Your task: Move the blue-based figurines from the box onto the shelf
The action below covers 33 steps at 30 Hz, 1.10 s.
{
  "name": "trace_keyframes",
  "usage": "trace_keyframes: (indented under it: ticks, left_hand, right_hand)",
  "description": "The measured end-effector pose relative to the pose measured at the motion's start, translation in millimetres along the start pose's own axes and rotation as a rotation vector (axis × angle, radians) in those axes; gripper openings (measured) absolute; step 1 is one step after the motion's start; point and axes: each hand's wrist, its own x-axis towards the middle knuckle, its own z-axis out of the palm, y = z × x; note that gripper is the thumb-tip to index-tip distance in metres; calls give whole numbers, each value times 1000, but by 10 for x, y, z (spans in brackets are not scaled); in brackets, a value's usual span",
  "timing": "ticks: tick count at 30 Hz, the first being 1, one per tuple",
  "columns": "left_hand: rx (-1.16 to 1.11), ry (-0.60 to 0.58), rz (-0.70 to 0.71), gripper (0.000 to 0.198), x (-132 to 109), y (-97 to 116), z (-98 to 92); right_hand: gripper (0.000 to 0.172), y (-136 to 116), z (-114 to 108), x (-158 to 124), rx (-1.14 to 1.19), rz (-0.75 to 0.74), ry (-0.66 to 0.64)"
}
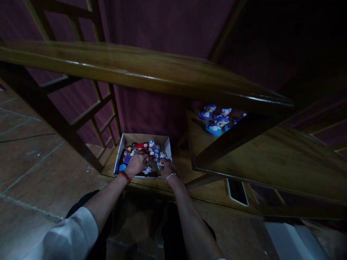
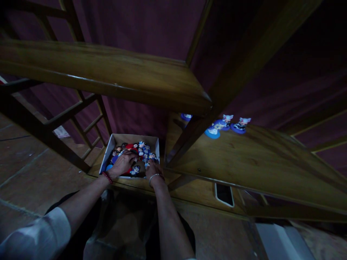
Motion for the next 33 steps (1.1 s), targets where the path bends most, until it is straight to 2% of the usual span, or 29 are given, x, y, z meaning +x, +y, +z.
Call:
trace_keyframes:
  ticks: [6, 12, 16, 20, 26, 33]
  left_hand:
    - [4, -1, -77, 28, -36, -35, -110]
    - [-26, 46, -140, 31, -59, -67, -201]
    - [-43, 74, -107, 29, -81, -82, -207]
    - [-49, 106, -95, 29, -104, -137, -210]
    - [-89, 125, -214, 30, -120, -255, -292]
    - [-89, 138, -279, 30, -154, -370, -380]
  right_hand:
    - [28, 27, 27, 11, 46, 0, 4]
    - [32, 70, 72, 63, 90, 6, 15]
    - [30, 102, 116, 94, 137, 34, 63]
    - [25, 114, 135, 99, 141, 37, 55]
    - [21, 95, 82, 68, 98, -10, 9]
    - [19, 94, 80, 55, 125, -50, 3]
